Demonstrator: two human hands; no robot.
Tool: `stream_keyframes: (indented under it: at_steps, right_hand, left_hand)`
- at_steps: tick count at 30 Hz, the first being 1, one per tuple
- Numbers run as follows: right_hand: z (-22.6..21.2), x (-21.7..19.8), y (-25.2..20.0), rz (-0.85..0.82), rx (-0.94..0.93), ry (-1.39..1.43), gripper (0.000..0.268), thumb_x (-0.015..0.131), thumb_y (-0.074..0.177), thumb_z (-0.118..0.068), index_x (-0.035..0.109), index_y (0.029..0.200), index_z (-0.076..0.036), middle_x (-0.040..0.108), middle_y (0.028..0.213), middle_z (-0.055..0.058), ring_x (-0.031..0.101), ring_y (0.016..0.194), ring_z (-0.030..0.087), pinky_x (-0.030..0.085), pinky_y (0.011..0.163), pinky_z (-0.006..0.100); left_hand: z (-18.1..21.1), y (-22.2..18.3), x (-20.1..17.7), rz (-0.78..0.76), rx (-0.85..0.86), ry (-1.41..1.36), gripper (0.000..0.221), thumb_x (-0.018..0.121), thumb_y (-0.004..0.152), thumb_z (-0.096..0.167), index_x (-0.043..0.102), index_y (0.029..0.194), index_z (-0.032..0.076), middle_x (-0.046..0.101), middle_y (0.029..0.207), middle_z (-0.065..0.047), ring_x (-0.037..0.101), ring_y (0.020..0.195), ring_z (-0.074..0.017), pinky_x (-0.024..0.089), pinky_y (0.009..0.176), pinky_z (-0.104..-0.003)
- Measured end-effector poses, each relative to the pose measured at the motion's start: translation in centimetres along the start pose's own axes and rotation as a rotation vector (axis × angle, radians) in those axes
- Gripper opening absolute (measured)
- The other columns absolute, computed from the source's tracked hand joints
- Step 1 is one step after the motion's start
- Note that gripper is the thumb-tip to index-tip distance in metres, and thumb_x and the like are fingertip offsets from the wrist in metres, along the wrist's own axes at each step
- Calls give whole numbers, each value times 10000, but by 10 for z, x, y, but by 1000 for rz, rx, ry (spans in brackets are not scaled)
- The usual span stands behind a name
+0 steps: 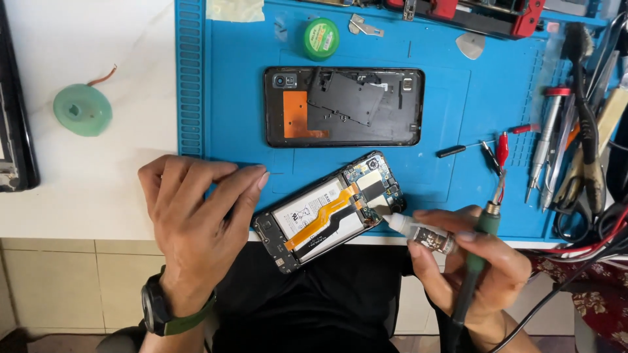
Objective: The person works on a disassembled smartphone placed on their lap. They use a soldering iron to work on the motherboard, apply flux, and then use a multimeter with red and black probes to test the circuit. The person handles the phone and tools while seated.
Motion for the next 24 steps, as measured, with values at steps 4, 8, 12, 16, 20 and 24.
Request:
stream_keyframes:
  at_steps: [4, 8, 12, 16, 20, 24]
  right_hand:
    - [-11, 5, 9, -29, 18, -98, 640, 808, 905, -15, 323, 1304, -140, 726, 1123, 367, 776, 903, 378, 599, 809, 413]
    - [-12, 4, 6, -22, 19, -134, 593, 836, 921, -82, 393, 1310, -147, 765, 1107, 269, 695, 786, 243, 615, 724, 329]
    - [-12, 2, 4, 38, 34, -332, 585, 811, 923, -218, 396, 1286, -24, 735, 1014, 154, 717, 818, 144, 520, 822, 242]
    - [-12, 2, -4, 10, 12, -309, 595, 796, 950, -229, 409, 1375, -79, 754, 1099, 171, 737, 849, 177, 543, 833, 307]
    - [-16, 7, 2, -52, -10, -320, 605, 791, 979, -198, 377, 1410, -102, 745, 1155, 168, 726, 817, 153, 546, 787, 285]
    - [-13, 8, 1, -22, -14, -262, 586, 793, 976, -162, 393, 1403, -132, 728, 1152, 189, 743, 824, 180, 542, 751, 290]
  left_hand:
    - [-1, 0, 2, -20, -18, -1, 41, 884, 1075, 159, 875, 1078, 119, 687, 990, -38, 589, 895, -284, 399, 950, -478]
    - [0, 3, 1, -15, -19, -20, 38, 874, 1071, 140, 876, 1066, 103, 695, 983, -48, 575, 869, -289, 397, 929, -482]
    - [-1, 3, 1, -26, -27, -28, 52, 875, 1070, 148, 872, 1073, 96, 692, 990, -55, 566, 861, -306, 386, 917, -498]
    - [-2, 2, 3, -28, -23, -24, 59, 897, 1059, 144, 879, 1069, 89, 692, 978, -59, 574, 870, -313, 377, 903, -496]
    - [-3, 2, 3, -34, -29, -25, 54, 887, 1064, 145, 875, 1066, 92, 691, 977, -56, 574, 871, -312, 380, 911, -496]
    - [-2, 3, 3, -25, -22, -27, 49, 894, 1061, 136, 877, 1058, 90, 690, 970, -61, 576, 863, -312, 382, 904, -496]
Point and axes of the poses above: each hand's wrist, its own y-axis towards the middle knuckle, its own x-axis out of the palm, z = x × y, the point moved 10 cm from there along y, towards the middle knuckle
